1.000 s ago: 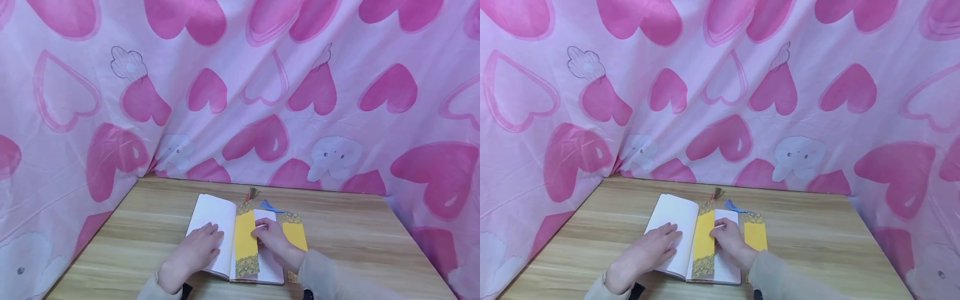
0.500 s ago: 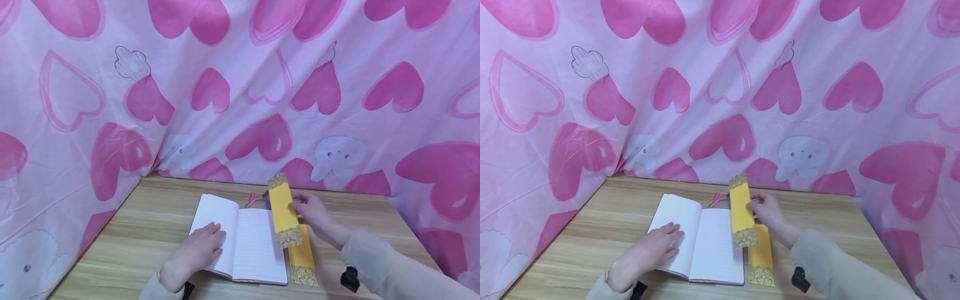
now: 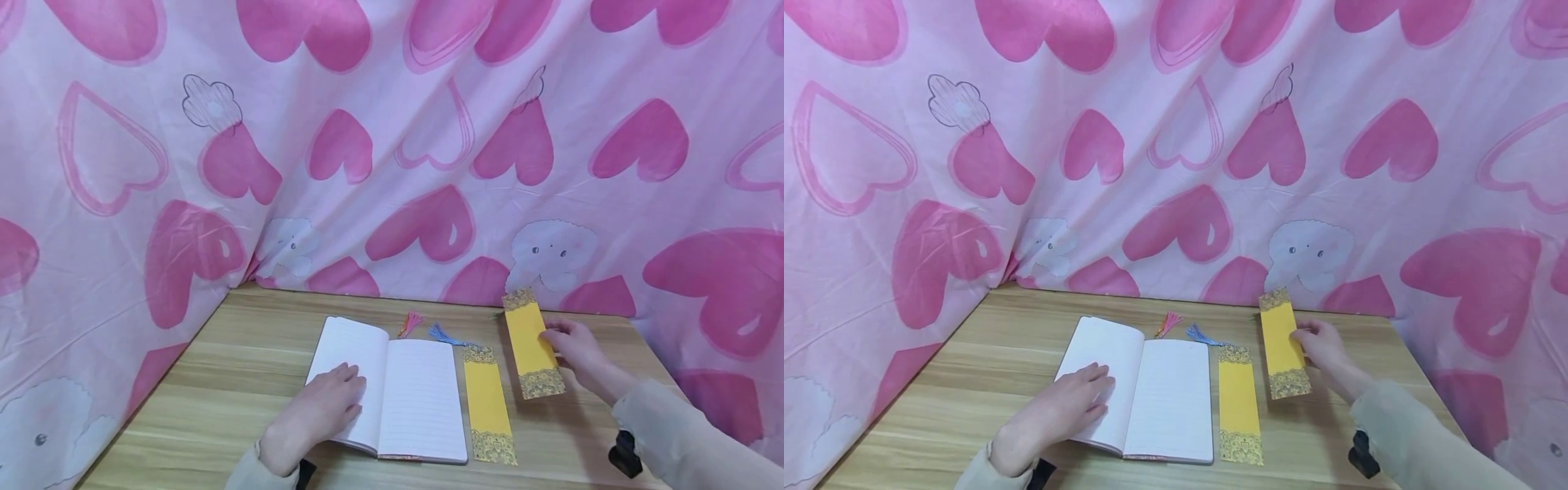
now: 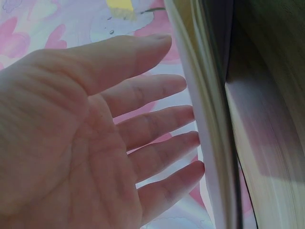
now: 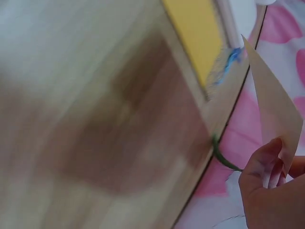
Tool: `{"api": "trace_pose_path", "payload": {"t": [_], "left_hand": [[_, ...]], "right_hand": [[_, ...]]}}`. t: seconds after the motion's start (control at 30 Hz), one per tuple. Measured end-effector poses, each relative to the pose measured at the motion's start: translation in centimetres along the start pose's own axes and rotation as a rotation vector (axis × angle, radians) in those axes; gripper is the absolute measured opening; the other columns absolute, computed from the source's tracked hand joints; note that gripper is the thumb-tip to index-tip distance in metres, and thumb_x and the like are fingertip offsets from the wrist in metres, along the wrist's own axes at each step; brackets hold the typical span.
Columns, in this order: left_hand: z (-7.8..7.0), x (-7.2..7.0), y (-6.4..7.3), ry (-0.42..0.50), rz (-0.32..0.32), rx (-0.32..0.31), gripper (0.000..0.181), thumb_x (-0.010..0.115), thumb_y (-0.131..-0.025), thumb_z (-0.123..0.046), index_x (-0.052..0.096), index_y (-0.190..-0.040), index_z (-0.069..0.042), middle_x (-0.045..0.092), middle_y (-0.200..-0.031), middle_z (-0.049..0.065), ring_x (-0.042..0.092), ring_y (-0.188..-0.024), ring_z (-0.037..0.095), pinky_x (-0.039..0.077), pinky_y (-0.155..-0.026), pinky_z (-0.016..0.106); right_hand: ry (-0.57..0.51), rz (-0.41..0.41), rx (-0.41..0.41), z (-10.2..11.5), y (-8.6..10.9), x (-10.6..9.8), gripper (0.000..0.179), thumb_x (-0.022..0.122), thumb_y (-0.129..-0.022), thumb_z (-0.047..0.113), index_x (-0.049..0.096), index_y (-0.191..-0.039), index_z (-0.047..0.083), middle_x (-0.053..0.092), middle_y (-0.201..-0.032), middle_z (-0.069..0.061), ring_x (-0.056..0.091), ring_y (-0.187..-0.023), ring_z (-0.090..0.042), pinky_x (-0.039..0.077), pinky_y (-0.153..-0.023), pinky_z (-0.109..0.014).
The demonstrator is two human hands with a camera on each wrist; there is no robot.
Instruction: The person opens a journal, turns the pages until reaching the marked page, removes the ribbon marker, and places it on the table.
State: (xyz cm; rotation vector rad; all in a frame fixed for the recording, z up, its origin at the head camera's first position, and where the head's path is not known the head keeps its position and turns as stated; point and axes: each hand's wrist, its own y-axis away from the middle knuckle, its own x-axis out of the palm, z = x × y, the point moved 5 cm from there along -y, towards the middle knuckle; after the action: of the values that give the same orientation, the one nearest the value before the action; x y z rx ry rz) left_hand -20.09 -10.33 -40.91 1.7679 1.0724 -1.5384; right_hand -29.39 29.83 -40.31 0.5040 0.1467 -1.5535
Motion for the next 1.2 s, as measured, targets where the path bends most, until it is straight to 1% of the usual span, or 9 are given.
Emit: {"api": "trace_pose_path", "payload": {"t": [0.13, 0.27, 0.4, 0.57, 0.67, 0.8, 0.9, 1.0, 1.2], "left_hand": [[0.0, 0.0, -0.1, -0.002, 0.007, -0.01, 0.03, 0.071, -0.088, -0.016, 0.063, -0.113, -0.001, 0.059, -0.127, 0.021, 0.054, -0.12, 0.04, 0.046, -0.096, 0.054], [0.1, 0.0, 0.0, -0.001, 0.016, -0.018, 0.03, 0.071, -0.088, -0.017, 0.063, -0.113, -0.001, 0.058, -0.127, 0.021, 0.054, -0.121, 0.04, 0.046, -0.097, 0.054], [0.3, -0.1, 0.1, 0.004, 0.012, -0.02, 0.029, 0.071, -0.088, -0.017, 0.063, -0.111, -0.001, 0.058, -0.127, 0.022, 0.054, -0.121, 0.04, 0.046, -0.097, 0.054], [0.3, -0.1, 0.2, 0.0, -0.003, -0.009, 0.021, 0.071, -0.088, -0.017, 0.063, -0.103, -0.004, 0.059, -0.126, 0.021, 0.054, -0.12, 0.04, 0.047, -0.096, 0.053], [0.2, 0.0, 0.2, 0.0, -0.001, -0.004, 0.02, 0.07, -0.088, -0.017, 0.063, -0.103, -0.005, 0.059, -0.126, 0.02, 0.054, -0.12, 0.039, 0.046, -0.096, 0.053], [0.3, 0.0, -0.1, 0.001, 0.011, -0.01, 0.023, 0.071, -0.088, -0.017, 0.063, -0.105, -0.005, 0.059, -0.126, 0.02, 0.054, -0.121, 0.039, 0.046, -0.096, 0.053], [0.4, 0.1, -0.1, 0.003, 0.012, -0.025, 0.024, 0.072, -0.087, -0.017, 0.063, -0.105, -0.005, 0.059, -0.126, 0.02, 0.054, -0.12, 0.039, 0.046, -0.096, 0.054], [0.4, 0.1, -0.1, 0.008, 0.014, -0.03, 0.025, 0.071, -0.087, -0.018, 0.064, -0.107, -0.004, 0.059, -0.127, 0.02, 0.054, -0.121, 0.039, 0.046, -0.097, 0.054], [0.3, -0.1, -0.1, 0.019, 0.014, -0.027, 0.026, 0.071, -0.087, -0.017, 0.064, -0.108, -0.003, 0.059, -0.127, 0.021, 0.054, -0.121, 0.039, 0.046, -0.097, 0.053]], "right_hand": [[-0.027, 0.017, 0.044, -2.2, 0.3, -0.7, 0.051, 0.048, -0.1, 0.011, 0.031, -0.14, -0.016, 0.056, -0.112, -0.018, 0.06, -0.086, -0.016, 0.057, -0.075, -0.034], [-0.034, 0.035, 0.078, -4.4, 0.8, -0.5, 0.054, 0.05, -0.099, 0.011, 0.029, -0.14, -0.017, 0.059, -0.11, -0.017, 0.06, -0.086, -0.016, 0.056, -0.076, -0.034], [-0.094, 0.053, 0.075, -5.9, 1.4, 0.5, 0.051, 0.053, -0.096, 0.007, 0.033, -0.135, -0.019, 0.065, -0.094, -0.007, 0.062, -0.08, -0.017, 0.056, -0.071, -0.034], [-0.158, 0.079, 0.071, -6.8, 2.1, 1.4, 0.046, 0.055, -0.094, 0.004, 0.039, -0.13, -0.02, 0.066, -0.089, -0.006, 0.064, -0.078, -0.018, 0.057, -0.07, -0.035], [-0.177, 0.075, 0.088, -7.5, 2.4, 1.5, 0.04, 0.055, -0.093, 0.003, 0.044, -0.126, -0.019, 0.065, -0.088, -0.006, 0.064, -0.078, -0.018, 0.057, -0.069, -0.035], [-0.217, 0.093, 0.081, -8.3, 2.7, 1.7, 0.035, 0.055, -0.093, 0.003, 0.047, -0.12, -0.016, 0.064, -0.088, -0.007, 0.062, -0.077, -0.018, 0.057, -0.069, -0.035], [-0.263, 0.132, 0.076, -8.6, 2.9, 2.3, 0.036, 0.054, -0.092, 0.002, 0.044, -0.121, -0.016, 0.064, -0.089, -0.008, 0.063, -0.078, -0.019, 0.058, -0.071, -0.036], [-0.28, 0.135, 0.074, -8.7, 3.3, 2.7, 0.04, 0.054, -0.089, 0.0, 0.041, -0.123, -0.018, 0.062, -0.086, -0.008, 0.062, -0.076, -0.018, 0.058, -0.07, -0.036], [-0.24, 0.114, 0.078, -8.8, 3.9, 3.0, 0.048, 0.055, -0.087, -0.003, 0.036, -0.127, -0.02, 0.063, -0.089, -0.01, 0.064, -0.078, -0.021, 0.059, -0.071, -0.04]]}}
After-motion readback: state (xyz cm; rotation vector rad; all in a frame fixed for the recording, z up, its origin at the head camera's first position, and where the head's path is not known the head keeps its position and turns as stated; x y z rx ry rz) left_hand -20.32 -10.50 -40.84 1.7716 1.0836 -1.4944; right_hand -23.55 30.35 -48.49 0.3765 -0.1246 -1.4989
